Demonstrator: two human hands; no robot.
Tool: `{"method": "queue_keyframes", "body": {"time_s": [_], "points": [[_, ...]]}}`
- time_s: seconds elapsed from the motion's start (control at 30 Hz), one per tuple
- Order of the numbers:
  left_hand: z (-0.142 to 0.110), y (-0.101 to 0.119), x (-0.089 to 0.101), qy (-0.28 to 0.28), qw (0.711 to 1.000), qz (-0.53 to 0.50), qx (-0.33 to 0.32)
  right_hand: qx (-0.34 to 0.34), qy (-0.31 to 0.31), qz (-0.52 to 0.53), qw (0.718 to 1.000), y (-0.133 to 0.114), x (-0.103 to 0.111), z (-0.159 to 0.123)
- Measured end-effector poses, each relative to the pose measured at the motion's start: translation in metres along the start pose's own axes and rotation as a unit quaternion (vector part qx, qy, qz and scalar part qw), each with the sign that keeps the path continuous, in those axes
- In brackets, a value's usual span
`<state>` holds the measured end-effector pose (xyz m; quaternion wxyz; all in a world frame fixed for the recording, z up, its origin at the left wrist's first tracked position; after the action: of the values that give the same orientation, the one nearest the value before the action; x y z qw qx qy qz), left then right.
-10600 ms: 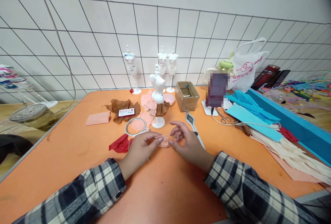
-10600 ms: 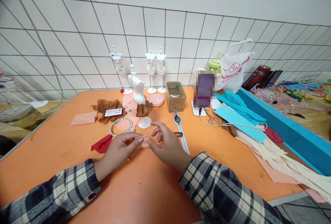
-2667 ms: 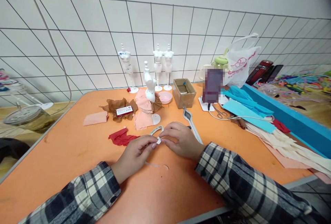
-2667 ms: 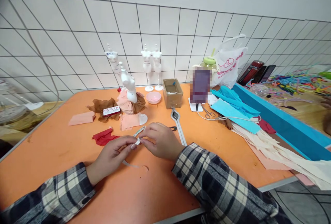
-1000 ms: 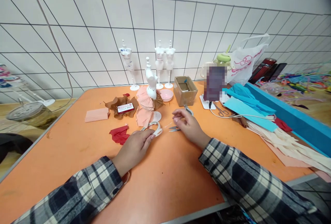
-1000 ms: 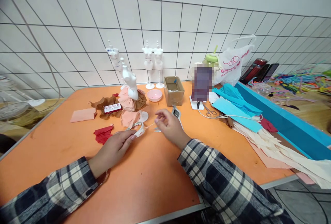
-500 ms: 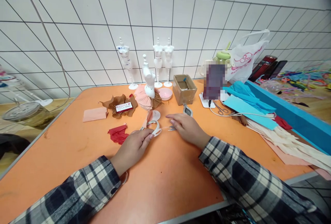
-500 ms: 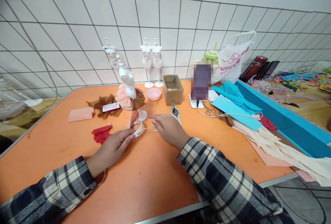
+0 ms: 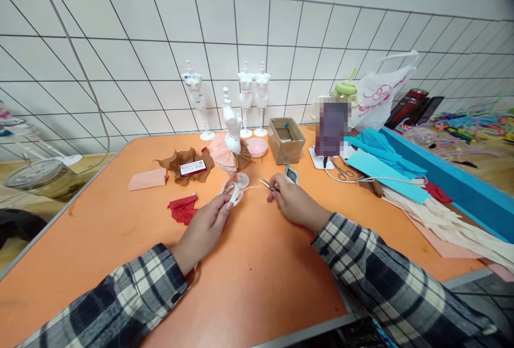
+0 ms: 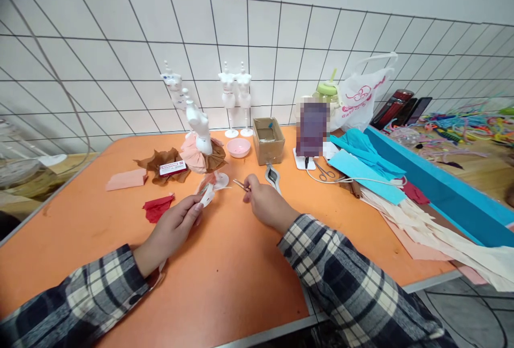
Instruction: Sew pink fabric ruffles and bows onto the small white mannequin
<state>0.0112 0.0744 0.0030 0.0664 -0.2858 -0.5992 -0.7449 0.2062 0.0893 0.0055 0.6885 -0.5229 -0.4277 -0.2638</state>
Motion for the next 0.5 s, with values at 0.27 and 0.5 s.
{"method": "queue_keyframes", "body": {"time_s": [0.27,0.5], "points": [[0.000,0.004,-0.004,-0.001,1.000,-0.015,-0.008,-0.050,-0.072,0.239,0.967,-0.028,-0.039,-0.012],[-0.002,0.009,-0.008,-0.020,1.000,0.011,-0.019,0.025,-0.040,0.250,0.967,-0.036,-0.038,-0.012]]}}
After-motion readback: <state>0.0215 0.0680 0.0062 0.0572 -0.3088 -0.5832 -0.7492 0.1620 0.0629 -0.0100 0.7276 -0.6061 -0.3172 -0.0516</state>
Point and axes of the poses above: each hand's wrist, its own z-axis towards the middle knuckle, its own x-axis out of the back of the hand, y = z × x, the point moved 8 cm from there along z, towards the middle knuckle, and after that the axes turned 14 degrees about -z, right-handed, at the moved point
